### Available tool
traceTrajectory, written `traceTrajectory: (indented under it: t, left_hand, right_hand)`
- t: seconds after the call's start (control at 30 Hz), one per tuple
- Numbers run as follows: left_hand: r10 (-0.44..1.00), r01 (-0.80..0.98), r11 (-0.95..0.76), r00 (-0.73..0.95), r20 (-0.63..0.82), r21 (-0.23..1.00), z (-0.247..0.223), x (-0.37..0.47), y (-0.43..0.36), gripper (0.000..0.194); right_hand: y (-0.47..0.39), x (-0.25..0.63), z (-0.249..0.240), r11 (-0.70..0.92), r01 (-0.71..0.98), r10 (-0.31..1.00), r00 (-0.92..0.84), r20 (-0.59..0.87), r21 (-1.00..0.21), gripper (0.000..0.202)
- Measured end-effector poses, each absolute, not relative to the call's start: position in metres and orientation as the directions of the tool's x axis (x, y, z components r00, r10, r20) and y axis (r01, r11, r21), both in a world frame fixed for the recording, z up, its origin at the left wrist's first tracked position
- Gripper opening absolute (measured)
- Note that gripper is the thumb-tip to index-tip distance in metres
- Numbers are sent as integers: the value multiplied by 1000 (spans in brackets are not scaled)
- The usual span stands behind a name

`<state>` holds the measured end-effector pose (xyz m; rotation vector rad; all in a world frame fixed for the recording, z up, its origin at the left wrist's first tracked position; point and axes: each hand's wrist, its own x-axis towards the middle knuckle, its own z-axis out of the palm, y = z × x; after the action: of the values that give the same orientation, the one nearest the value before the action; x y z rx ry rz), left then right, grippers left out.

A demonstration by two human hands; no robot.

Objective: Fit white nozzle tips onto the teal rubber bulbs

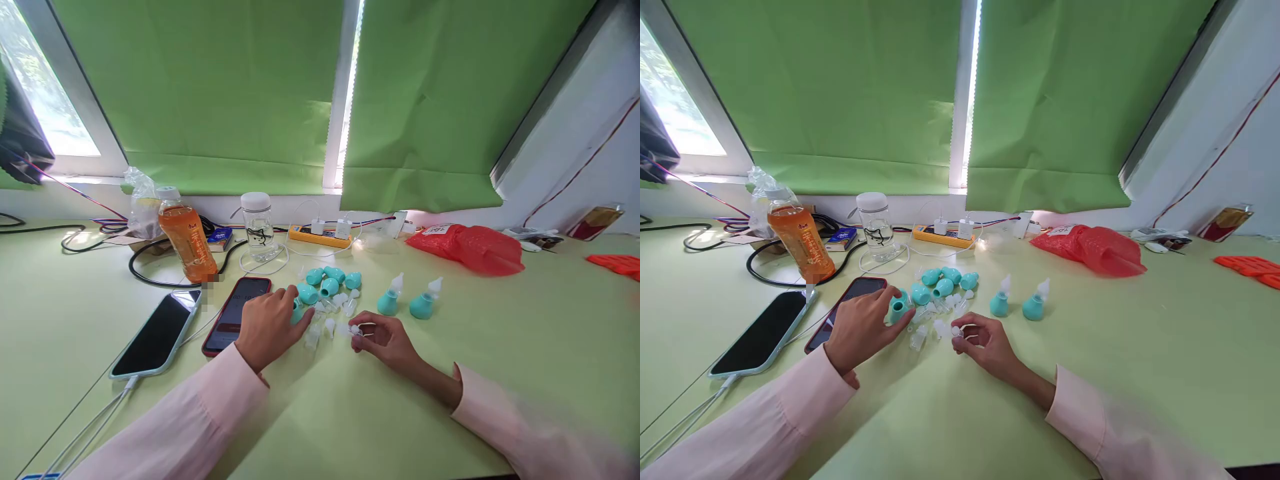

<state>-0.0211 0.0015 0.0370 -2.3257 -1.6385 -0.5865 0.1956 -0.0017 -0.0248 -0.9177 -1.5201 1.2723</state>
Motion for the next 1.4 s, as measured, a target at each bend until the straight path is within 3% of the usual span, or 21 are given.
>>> traceTrajectory:
  t: [0.13,0.3,0.43,0.53,0.63,0.73,0.87,1.0,1.2,1.4]
  left_hand:
    - [880,939,-332,341,332,-84,26,-27,6,25]
    - [773,888,-457,421,474,-43,10,-26,11,11]
    - [762,877,-478,442,473,-51,2,-24,13,7]
    - [659,814,-577,506,557,-57,1,-21,8,6]
    - [568,694,-713,490,661,98,3,-9,-6,2]
    - [629,529,-766,496,599,365,-2,12,-23,15]
    - [686,459,-717,598,414,525,-20,35,-30,30]
    - [828,419,-515,469,307,748,-31,40,-22,51]
    - [826,388,-532,432,361,753,-22,34,-19,42]
    - [867,424,-476,373,331,770,-19,35,-19,26]
  right_hand:
    - [1,195,-24,132,-87,950,-272,151,-987,26]
    - [0,195,-21,83,-90,956,-275,105,-992,25]
    - [-1,194,-20,117,-115,948,-283,145,-986,24]
    - [-1,196,-17,132,-111,957,-244,155,-985,26]
    - [1,202,-12,128,-111,963,-225,150,-986,26]
    - [4,210,-9,99,-163,948,-285,142,-982,22]
    - [7,217,-9,24,-206,916,-388,104,-978,22]
    - [7,220,-7,52,-137,914,-394,102,-989,24]
    - [3,229,-6,210,43,899,-402,176,-977,24]
    - [-3,232,-4,469,288,824,-484,296,-835,23]
